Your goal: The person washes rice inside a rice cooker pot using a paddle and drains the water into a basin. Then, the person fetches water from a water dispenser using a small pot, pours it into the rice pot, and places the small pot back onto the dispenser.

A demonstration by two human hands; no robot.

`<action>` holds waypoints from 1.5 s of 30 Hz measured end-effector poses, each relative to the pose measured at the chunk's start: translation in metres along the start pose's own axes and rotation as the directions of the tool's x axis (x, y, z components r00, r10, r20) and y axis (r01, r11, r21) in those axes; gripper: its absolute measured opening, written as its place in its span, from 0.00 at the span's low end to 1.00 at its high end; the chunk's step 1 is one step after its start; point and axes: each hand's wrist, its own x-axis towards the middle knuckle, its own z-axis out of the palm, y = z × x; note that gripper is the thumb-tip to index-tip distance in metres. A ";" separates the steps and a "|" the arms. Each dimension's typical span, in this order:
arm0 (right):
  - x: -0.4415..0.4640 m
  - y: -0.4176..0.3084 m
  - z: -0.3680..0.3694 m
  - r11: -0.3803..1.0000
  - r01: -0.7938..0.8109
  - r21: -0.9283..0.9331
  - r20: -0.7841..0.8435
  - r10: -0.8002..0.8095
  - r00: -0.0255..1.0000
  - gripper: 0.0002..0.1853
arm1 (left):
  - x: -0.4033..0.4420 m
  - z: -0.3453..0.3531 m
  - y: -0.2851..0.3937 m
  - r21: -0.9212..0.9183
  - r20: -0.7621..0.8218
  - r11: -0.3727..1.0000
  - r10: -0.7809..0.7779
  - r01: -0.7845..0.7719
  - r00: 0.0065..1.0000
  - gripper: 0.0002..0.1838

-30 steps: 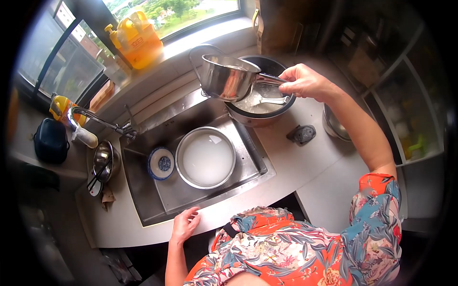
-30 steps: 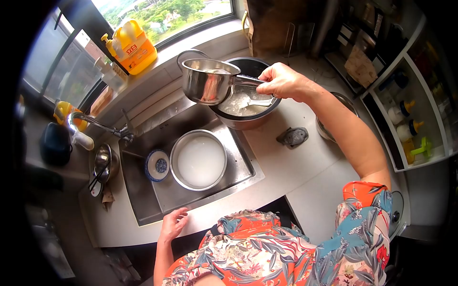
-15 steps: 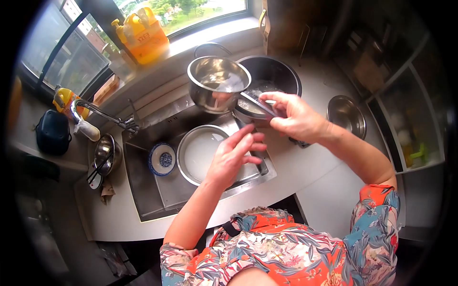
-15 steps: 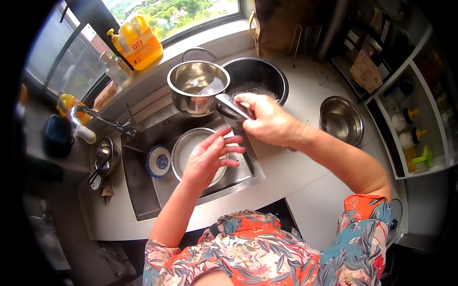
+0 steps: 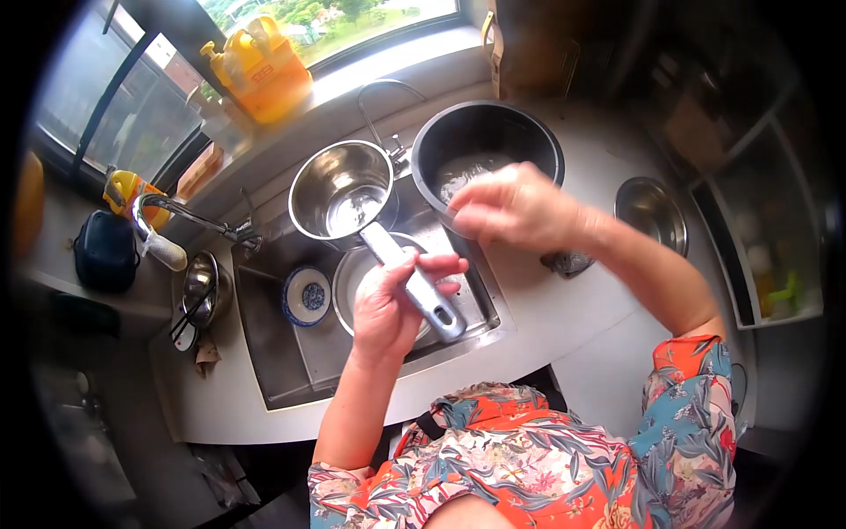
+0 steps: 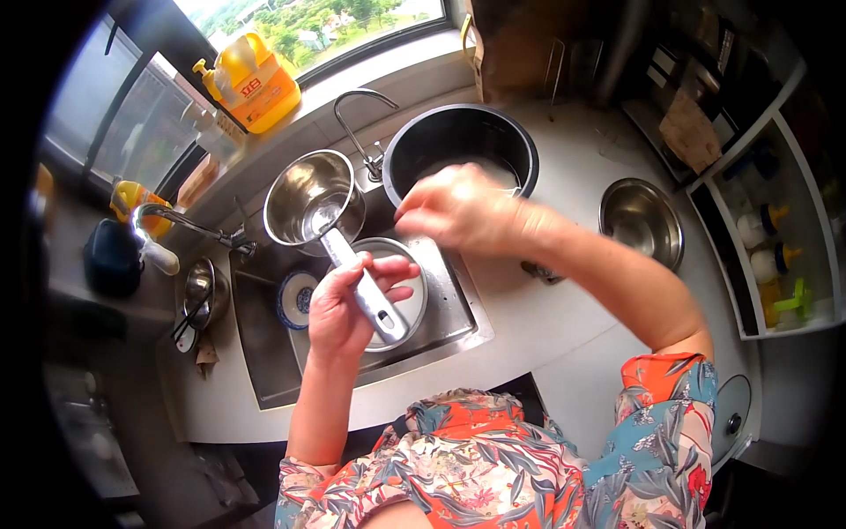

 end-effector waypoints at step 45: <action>0.041 0.106 -0.027 0.860 -0.008 -0.510 0.259 0.162 0.952 0.09 | 0.012 0.006 0.031 0.457 -0.210 0.858 -0.152 0.235 0.966 0.05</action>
